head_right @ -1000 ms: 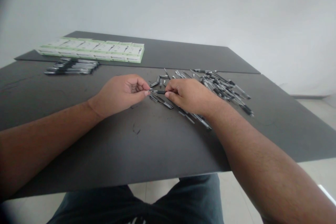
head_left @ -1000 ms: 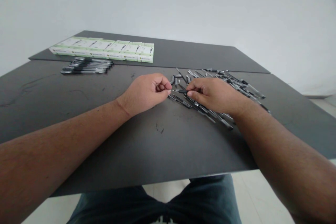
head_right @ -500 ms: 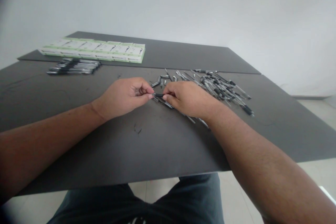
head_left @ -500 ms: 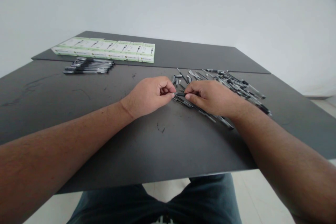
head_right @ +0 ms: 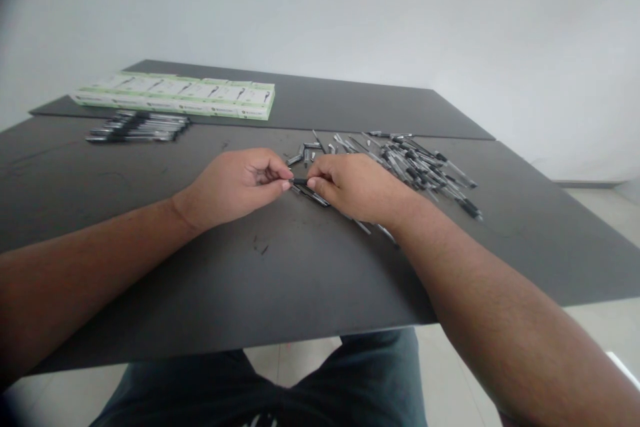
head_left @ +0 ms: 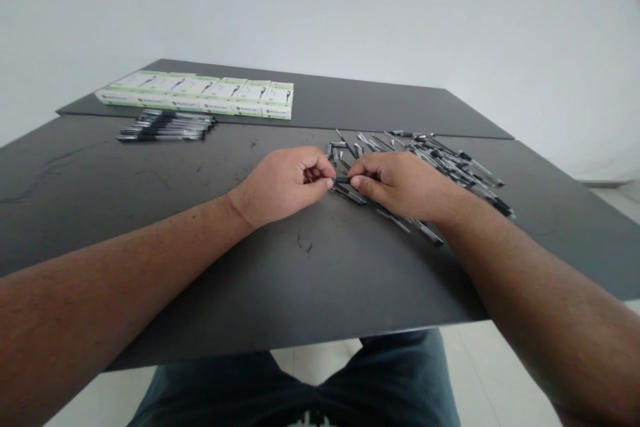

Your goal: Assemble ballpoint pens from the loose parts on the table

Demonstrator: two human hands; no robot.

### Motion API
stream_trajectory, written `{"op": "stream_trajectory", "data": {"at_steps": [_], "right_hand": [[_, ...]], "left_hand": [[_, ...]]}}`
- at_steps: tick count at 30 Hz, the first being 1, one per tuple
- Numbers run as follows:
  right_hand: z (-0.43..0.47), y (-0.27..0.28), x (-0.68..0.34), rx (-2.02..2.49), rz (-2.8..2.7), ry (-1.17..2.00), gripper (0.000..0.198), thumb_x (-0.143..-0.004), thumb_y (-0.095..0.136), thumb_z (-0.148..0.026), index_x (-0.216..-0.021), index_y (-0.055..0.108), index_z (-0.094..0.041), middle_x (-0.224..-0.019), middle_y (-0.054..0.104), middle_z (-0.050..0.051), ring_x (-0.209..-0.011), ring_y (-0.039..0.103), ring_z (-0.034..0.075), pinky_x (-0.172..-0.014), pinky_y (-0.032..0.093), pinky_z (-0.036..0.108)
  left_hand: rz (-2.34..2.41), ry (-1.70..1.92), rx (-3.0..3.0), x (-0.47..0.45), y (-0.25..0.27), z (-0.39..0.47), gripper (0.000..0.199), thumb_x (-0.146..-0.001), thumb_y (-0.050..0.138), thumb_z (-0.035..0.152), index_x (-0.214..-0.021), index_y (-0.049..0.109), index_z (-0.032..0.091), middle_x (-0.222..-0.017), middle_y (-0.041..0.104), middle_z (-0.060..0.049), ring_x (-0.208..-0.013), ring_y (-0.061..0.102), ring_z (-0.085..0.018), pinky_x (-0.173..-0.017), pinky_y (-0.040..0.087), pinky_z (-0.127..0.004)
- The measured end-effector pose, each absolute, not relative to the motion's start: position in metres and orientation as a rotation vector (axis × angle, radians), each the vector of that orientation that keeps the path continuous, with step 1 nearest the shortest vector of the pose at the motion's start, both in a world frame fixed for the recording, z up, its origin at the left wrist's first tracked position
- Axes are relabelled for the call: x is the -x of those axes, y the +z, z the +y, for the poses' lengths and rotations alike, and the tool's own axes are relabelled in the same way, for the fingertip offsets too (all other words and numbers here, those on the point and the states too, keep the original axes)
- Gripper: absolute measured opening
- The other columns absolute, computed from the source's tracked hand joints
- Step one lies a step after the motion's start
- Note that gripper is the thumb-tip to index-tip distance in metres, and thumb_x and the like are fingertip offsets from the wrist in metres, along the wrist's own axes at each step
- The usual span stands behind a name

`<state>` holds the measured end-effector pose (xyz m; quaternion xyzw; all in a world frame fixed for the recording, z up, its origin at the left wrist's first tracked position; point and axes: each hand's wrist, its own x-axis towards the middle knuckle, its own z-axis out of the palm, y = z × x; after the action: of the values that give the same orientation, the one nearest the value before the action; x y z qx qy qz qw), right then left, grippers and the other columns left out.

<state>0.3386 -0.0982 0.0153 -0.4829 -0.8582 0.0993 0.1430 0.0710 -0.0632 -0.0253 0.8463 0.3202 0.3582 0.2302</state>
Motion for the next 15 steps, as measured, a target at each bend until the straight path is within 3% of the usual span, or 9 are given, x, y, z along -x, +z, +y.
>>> {"op": "stream_trajectory", "data": {"at_steps": [8, 15], "right_hand": [[-0.0997, 0.0159, -0.3402, 1.346, -2.463, 0.276, 0.030, -0.110, 0.063, -0.039, -0.120, 0.087, -0.023, -0.097, 0.088, 0.005, -0.086, 0.075, 0.023, -0.078, 0.046, 0.034], [-0.0997, 0.0151, -0.3389, 1.390, -2.382, 0.363, 0.020, -0.101, 0.073, -0.034, -0.116, 0.083, -0.023, -0.094, 0.087, 0.003, -0.083, 0.077, 0.022, -0.077, 0.048, 0.033]], "left_hand": [[0.949, 0.964, -2.283, -0.0707, -0.0270, -0.0614, 0.025, -0.099, 0.073, 0.042, -0.111, 0.082, 0.021, -0.090, 0.084, -0.002, -0.078, 0.075, -0.019, -0.077, 0.055, -0.033], [0.971, 0.853, -2.415, -0.0687, -0.0229, -0.0597, 0.029, -0.105, 0.065, 0.046, -0.091, 0.077, 0.023, -0.082, 0.080, -0.001, -0.079, 0.073, -0.021, -0.074, 0.048, -0.034]]}}
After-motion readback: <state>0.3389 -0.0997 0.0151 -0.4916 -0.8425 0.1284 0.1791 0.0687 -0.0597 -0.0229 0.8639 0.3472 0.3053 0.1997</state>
